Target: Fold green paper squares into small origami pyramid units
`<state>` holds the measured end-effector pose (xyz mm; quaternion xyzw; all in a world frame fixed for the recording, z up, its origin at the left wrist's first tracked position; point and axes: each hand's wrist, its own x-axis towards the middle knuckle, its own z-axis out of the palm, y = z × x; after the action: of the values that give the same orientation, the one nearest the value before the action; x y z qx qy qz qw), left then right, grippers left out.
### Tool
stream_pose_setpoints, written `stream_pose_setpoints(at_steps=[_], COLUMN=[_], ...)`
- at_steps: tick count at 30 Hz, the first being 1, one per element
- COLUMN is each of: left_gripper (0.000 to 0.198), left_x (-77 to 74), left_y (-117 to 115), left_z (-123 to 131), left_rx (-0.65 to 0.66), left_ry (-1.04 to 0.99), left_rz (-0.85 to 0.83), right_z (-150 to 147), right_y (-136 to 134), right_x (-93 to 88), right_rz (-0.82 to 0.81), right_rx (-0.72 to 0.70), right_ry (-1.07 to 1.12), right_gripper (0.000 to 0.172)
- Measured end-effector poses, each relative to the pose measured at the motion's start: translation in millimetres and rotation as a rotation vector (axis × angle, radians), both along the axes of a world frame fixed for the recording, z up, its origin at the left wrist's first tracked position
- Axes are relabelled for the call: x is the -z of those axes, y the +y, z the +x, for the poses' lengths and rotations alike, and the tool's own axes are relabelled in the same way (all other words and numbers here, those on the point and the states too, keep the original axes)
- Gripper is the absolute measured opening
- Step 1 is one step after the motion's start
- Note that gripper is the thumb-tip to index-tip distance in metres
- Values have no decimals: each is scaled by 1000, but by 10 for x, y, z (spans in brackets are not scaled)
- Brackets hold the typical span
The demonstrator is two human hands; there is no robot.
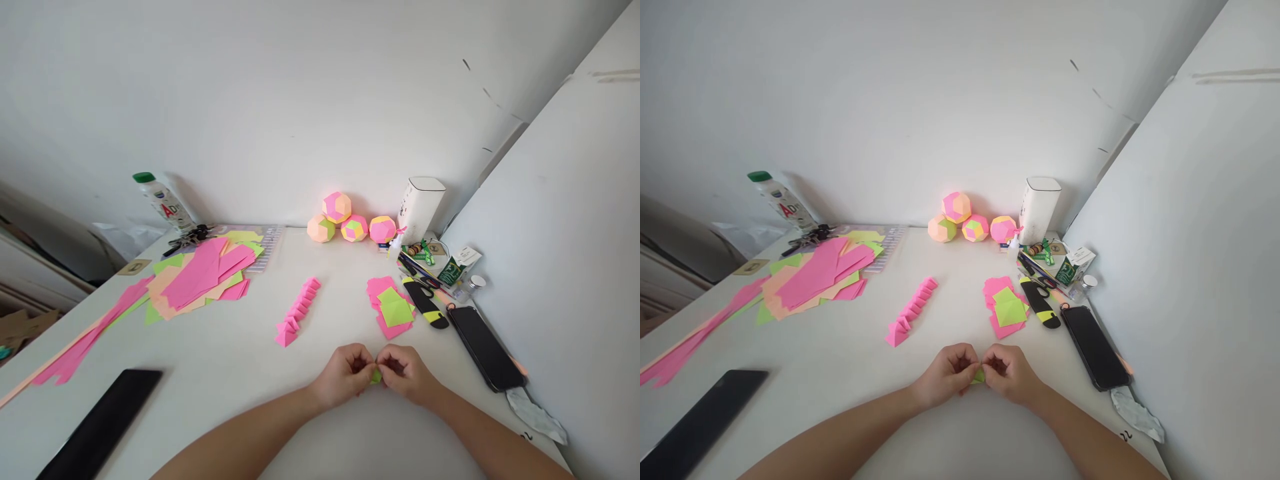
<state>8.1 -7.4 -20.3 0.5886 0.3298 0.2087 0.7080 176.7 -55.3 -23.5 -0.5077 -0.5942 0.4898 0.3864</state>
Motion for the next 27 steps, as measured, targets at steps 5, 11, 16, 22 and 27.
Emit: stream_pose_setpoints(at_steps=[5, 11, 16, 22, 27], left_gripper=[20, 18, 18, 24, 26], left_x=[-19, 11, 46, 49, 61], left_y=[-3, 12, 25, 51, 50], left_z=[0, 4, -3, 0, 1], left_rx=[4, -12, -32, -91, -97], left_ry=[14, 18, 3, -37, -60], left_rz=[13, -25, -58, -100, -113], right_z=[-12, -1, 15, 33, 3], right_y=[-8, -4, -1, 0, -6], right_x=[-11, -18, -41, -48, -69], right_rz=[27, -36, -80, -98, -116], right_rx=[15, 38, 49, 55, 60], right_ry=[-25, 48, 120, 218, 249], right_gripper=[9, 7, 7, 5, 10])
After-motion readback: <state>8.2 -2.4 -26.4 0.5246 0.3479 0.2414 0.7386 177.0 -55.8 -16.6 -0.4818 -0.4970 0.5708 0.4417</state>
